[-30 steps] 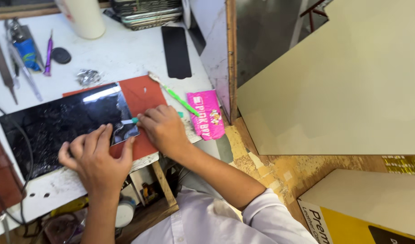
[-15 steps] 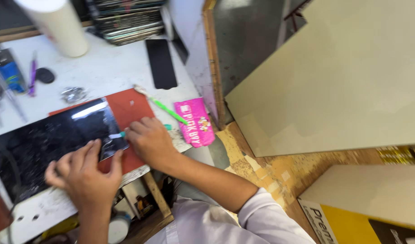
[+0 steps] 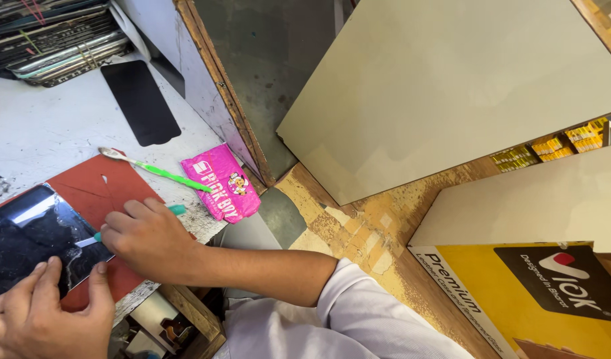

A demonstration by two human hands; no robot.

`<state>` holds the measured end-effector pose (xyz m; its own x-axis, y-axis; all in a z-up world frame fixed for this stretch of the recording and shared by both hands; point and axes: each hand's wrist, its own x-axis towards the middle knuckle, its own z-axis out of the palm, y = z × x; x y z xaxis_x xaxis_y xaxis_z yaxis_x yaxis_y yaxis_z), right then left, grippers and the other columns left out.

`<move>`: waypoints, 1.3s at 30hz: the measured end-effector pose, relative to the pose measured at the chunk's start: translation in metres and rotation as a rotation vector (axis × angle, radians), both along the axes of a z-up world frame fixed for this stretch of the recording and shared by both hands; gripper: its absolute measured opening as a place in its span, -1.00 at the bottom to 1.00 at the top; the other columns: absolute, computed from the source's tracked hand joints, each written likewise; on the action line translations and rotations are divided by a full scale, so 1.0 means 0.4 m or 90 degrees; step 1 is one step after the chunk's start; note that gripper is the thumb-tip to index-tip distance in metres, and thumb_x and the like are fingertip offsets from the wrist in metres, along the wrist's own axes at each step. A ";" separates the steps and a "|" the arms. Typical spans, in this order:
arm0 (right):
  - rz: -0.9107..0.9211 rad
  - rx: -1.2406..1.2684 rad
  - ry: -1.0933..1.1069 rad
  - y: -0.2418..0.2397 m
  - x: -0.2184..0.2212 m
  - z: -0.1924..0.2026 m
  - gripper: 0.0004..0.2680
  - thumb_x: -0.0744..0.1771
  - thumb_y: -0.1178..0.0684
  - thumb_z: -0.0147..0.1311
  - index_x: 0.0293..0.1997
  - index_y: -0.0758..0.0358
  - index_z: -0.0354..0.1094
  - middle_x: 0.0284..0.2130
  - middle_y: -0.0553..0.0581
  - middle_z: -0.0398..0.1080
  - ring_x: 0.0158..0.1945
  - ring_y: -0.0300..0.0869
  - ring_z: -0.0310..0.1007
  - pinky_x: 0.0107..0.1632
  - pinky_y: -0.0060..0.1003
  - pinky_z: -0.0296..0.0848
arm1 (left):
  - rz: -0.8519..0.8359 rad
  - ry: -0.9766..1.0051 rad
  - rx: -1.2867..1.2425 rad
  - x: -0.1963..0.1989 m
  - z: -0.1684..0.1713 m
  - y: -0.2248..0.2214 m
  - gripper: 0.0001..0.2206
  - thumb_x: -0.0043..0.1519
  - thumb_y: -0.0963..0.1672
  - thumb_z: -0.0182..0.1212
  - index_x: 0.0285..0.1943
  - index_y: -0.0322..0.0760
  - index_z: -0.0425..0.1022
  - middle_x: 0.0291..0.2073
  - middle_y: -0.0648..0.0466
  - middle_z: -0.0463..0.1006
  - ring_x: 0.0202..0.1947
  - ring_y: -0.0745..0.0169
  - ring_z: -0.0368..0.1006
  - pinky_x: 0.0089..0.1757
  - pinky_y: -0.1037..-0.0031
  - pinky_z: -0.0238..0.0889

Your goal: The person uses a green pry tool to remove the cracked glass screen from a black tablet on a repair bench.

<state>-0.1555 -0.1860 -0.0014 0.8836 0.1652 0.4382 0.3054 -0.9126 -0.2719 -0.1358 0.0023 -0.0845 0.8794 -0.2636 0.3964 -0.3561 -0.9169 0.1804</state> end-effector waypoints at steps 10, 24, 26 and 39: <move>0.042 0.061 0.014 -0.004 0.010 -0.028 -0.90 0.27 0.13 0.06 -0.24 0.25 0.47 -0.29 0.11 0.38 -0.11 -0.04 0.37 0.00 -0.11 0.31 | 0.016 -0.082 -0.046 -0.035 0.098 -0.025 -0.62 0.30 0.10 0.40 0.11 -0.16 0.65 0.08 0.18 0.59 0.20 0.10 0.34 0.32 -0.03 -0.12; 0.038 0.024 -0.030 -0.005 0.030 0.014 -0.88 0.29 0.13 0.19 -0.15 0.26 0.55 -0.31 0.08 0.43 -0.17 -0.04 0.35 -0.09 -0.11 0.26 | 0.037 0.033 -0.174 -0.070 0.200 -0.042 -0.57 0.19 0.03 0.43 0.12 -0.31 0.62 0.06 0.07 0.57 0.16 0.03 0.32 0.30 -0.06 -0.15; 0.021 0.007 -0.016 0.005 0.018 0.010 -0.87 0.30 0.14 0.19 -0.13 0.28 0.56 -0.33 0.10 0.42 -0.19 -0.03 0.34 -0.13 -0.11 0.24 | 0.035 0.038 -0.172 -0.070 0.201 -0.043 -0.57 0.19 0.02 0.43 0.12 -0.31 0.62 0.06 0.07 0.57 0.16 0.02 0.32 0.30 -0.07 -0.16; 0.026 -0.003 -0.040 -0.005 0.034 0.029 -0.89 0.31 0.13 0.19 -0.12 0.22 0.55 -0.29 0.02 0.42 -0.16 -0.10 0.34 -0.02 -0.04 0.12 | 0.032 0.045 -0.161 -0.067 0.191 -0.041 -0.57 0.20 0.04 0.43 0.11 -0.31 0.62 0.06 0.06 0.57 0.17 0.02 0.30 0.30 -0.05 -0.21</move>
